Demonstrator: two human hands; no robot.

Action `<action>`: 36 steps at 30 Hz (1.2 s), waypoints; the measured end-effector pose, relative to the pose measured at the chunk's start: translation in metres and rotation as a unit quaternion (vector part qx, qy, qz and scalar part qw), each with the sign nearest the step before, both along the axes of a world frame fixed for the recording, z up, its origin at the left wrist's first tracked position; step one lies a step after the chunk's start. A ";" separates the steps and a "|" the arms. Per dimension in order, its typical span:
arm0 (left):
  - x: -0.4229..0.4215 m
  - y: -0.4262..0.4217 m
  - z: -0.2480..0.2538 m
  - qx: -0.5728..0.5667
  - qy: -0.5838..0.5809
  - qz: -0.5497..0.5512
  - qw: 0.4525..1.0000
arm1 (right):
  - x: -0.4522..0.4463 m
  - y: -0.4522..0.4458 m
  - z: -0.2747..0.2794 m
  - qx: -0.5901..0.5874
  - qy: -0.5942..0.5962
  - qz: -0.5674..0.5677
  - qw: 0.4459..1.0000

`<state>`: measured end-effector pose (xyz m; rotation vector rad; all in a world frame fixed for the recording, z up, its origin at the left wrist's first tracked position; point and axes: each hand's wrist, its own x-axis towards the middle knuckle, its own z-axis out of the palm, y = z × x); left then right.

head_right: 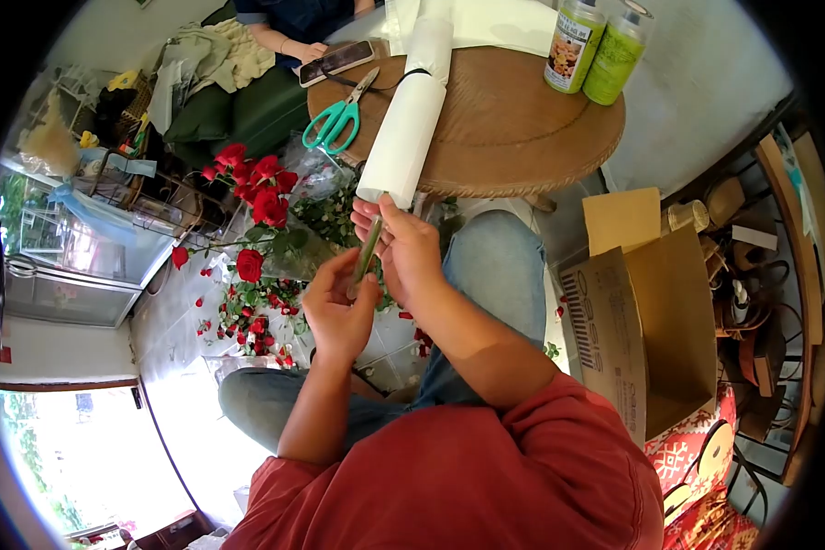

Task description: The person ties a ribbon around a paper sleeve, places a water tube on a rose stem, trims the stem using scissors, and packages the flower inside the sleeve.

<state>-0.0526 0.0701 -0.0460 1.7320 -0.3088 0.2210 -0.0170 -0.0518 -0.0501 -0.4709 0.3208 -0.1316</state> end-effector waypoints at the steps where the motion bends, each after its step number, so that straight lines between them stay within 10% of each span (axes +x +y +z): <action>1: -0.007 0.003 0.001 -0.007 0.042 0.004 0.999 | 0.001 0.000 -0.001 0.001 0.000 0.000 1.000; 11: -0.012 0.010 -0.017 0.138 -0.199 0.063 0.968 | 0.003 0.004 -0.005 -0.057 -0.022 -0.029 0.998; 18: -0.012 0.026 -0.029 0.091 -0.153 0.056 0.982 | -0.012 -0.005 -0.007 -0.159 0.075 -0.044 0.983; 20: -0.012 0.027 -0.029 0.104 -0.157 0.063 0.980 | -0.013 -0.015 -0.006 -0.268 0.062 -0.081 0.958; 22: -0.013 0.023 -0.028 0.083 -0.162 0.062 0.981 | -0.019 -0.025 0.014 -0.623 0.060 -0.232 0.745; 26: -0.014 0.015 -0.024 0.063 -0.169 0.063 0.982 | -0.016 -0.037 0.022 -0.724 -0.032 -0.252 0.641; 36: 0.021 -0.028 0.005 0.055 -0.252 0.092 0.962 | -0.030 -0.021 0.026 -0.738 -0.102 -0.201 0.636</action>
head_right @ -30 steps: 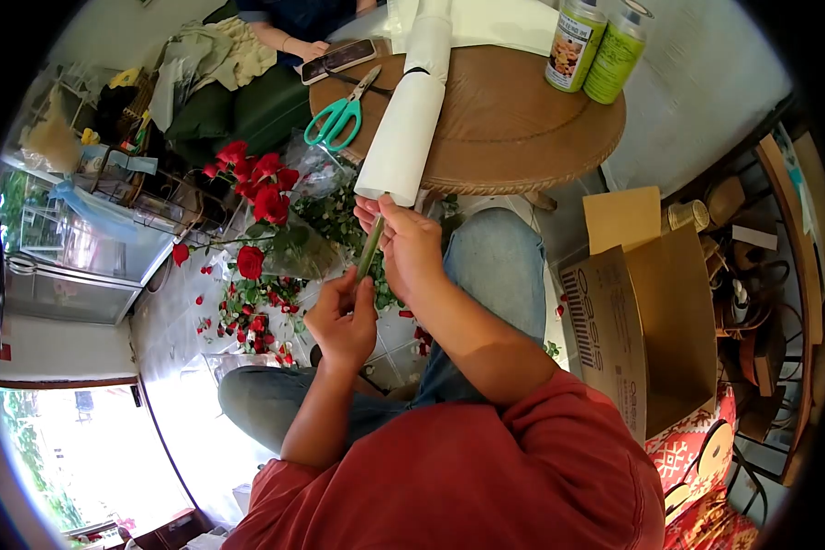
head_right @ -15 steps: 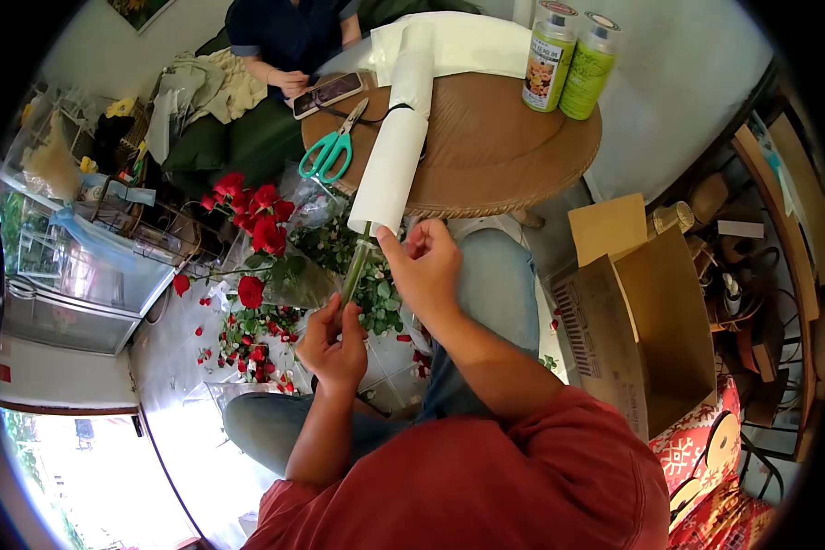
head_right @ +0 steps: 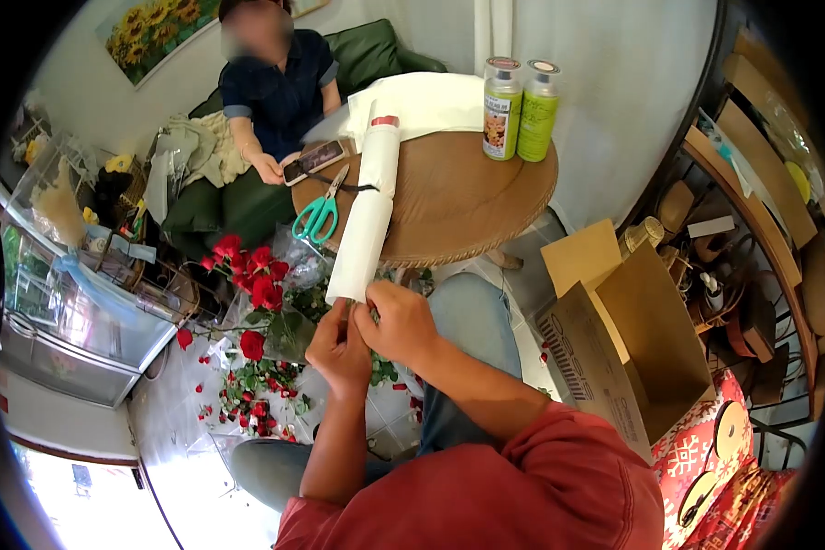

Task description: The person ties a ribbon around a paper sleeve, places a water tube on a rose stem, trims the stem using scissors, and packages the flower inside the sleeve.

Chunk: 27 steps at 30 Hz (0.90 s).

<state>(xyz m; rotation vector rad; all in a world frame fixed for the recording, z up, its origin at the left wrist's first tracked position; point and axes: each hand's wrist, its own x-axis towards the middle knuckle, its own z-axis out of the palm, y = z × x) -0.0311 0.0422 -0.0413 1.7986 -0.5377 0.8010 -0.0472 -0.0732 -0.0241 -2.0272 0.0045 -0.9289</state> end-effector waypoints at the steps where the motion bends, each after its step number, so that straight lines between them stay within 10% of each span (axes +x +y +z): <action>1: 0.003 0.001 -0.001 -0.020 0.053 -0.032 0.998 | 0.000 -0.001 0.000 0.002 -0.005 0.011 1.000; 10: 0.022 0.004 0.007 -0.042 0.203 0.003 0.978 | -0.003 0.007 -0.005 0.014 -0.047 0.038 0.998; 27: 0.119 -0.003 0.018 0.086 0.144 0.049 0.985 | -0.073 -0.061 -0.001 -0.113 -0.001 -0.005 0.994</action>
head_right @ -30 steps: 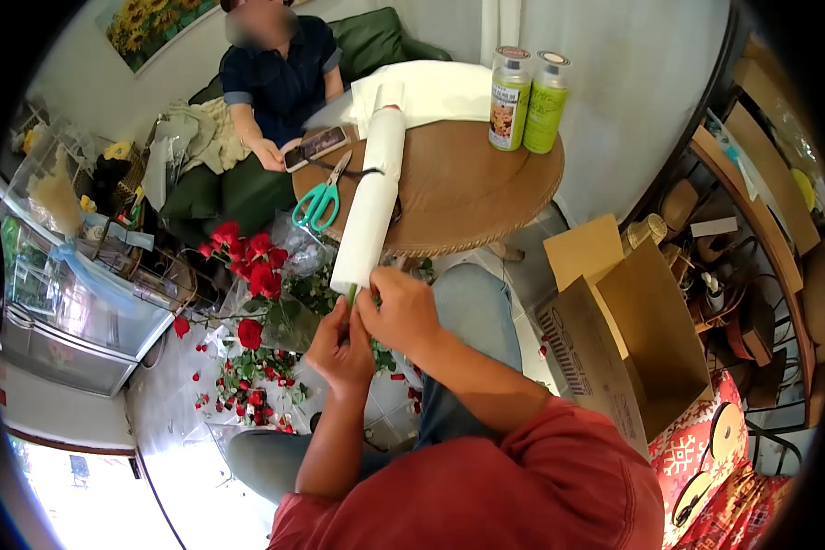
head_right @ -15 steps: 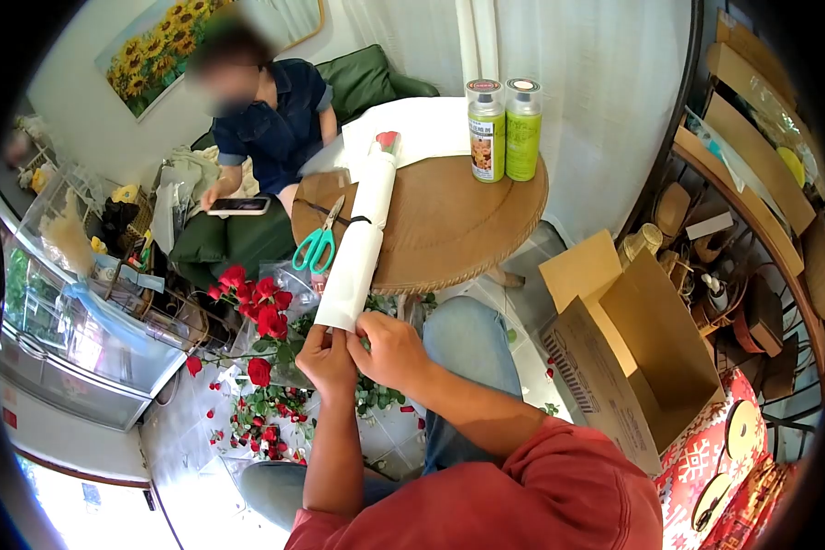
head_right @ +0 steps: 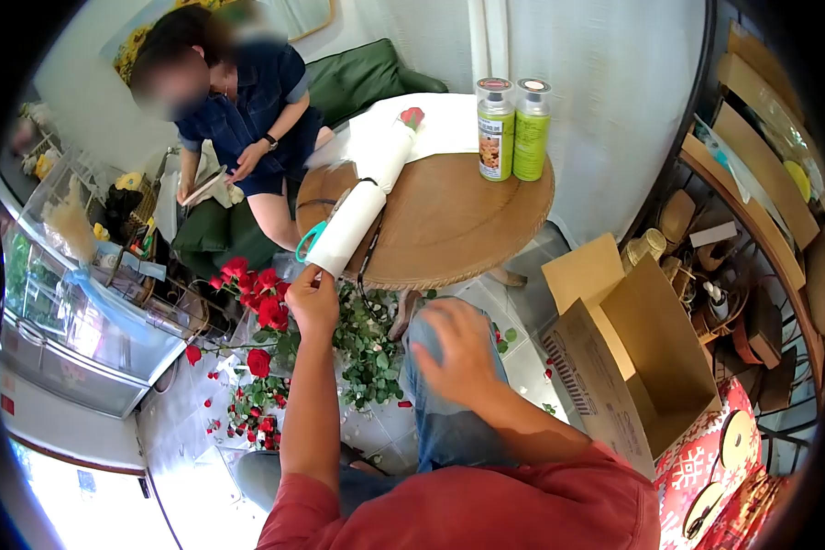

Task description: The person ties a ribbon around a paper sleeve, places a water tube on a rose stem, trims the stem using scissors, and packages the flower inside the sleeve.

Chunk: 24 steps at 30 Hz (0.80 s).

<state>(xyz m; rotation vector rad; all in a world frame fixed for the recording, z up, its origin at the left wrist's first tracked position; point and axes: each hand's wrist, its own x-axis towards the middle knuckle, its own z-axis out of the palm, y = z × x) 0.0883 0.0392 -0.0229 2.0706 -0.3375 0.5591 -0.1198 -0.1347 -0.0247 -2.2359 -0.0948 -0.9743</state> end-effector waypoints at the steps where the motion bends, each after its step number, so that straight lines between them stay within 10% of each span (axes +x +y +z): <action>1: -0.001 0.003 0.000 -0.023 0.008 -0.011 1.000 | -0.016 -0.009 -0.010 -0.023 0.037 -0.040 0.998; 7: -0.037 0.076 0.019 -0.021 0.096 -0.106 0.989 | -0.090 -0.022 -0.088 0.115 0.266 0.001 0.957; 10: -0.047 0.079 0.065 -0.089 0.437 -0.373 0.814 | -0.093 -0.019 -0.093 0.116 0.295 0.004 0.948; 14: -0.047 0.065 0.052 -0.050 0.326 -0.339 0.881 | -0.093 -0.010 -0.083 0.111 0.324 -0.019 0.939; 19: -0.059 0.105 0.028 0.348 0.108 -0.475 0.801 | -0.106 0.011 -0.071 0.132 0.373 -0.046 0.917; 24: -0.045 0.111 0.041 0.082 0.197 -0.391 0.895 | -0.091 0.018 -0.072 0.056 0.343 -0.062 0.936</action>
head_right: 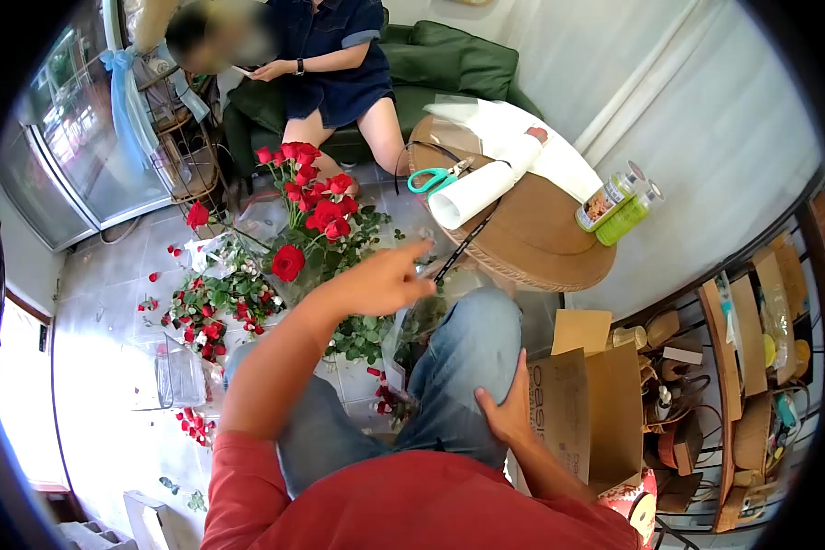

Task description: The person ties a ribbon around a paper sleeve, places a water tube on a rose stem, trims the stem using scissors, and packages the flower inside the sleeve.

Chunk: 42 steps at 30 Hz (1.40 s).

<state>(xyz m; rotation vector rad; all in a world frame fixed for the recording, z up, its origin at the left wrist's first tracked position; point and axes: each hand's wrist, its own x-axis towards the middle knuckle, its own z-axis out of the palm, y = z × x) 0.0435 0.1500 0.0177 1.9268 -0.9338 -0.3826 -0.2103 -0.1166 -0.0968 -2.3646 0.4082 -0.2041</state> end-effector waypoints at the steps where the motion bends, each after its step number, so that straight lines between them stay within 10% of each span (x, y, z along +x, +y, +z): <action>1: 0.002 -0.005 -0.014 -0.008 -0.002 -0.003 1.000 | 0.014 0.005 0.008 -0.008 -0.002 -0.003 1.000; 10: -0.033 -0.038 -0.039 0.292 -0.116 -0.110 0.943 | 0.068 0.016 0.062 -0.076 -0.009 -0.005 0.997; 17: -0.049 -0.051 0.020 0.076 -0.104 0.145 0.981 | -0.035 0.009 0.057 -0.098 -0.058 0.001 0.993; 21: -0.073 -0.043 0.003 0.076 -0.078 -0.027 0.994 | -0.088 -0.011 0.047 -0.123 -0.096 0.014 0.988; 27: -0.146 0.045 -0.063 0.277 -0.163 0.071 0.944 | -0.156 -0.026 0.030 -0.148 -0.107 0.032 0.983; 29: -0.190 0.054 -0.015 0.368 -0.034 0.194 0.909 | -0.167 -0.024 0.027 -0.139 -0.114 0.030 0.983; 42: -0.317 0.070 -0.029 0.232 -0.331 0.326 0.854 | -0.170 0.001 0.014 -0.149 -0.123 0.104 0.976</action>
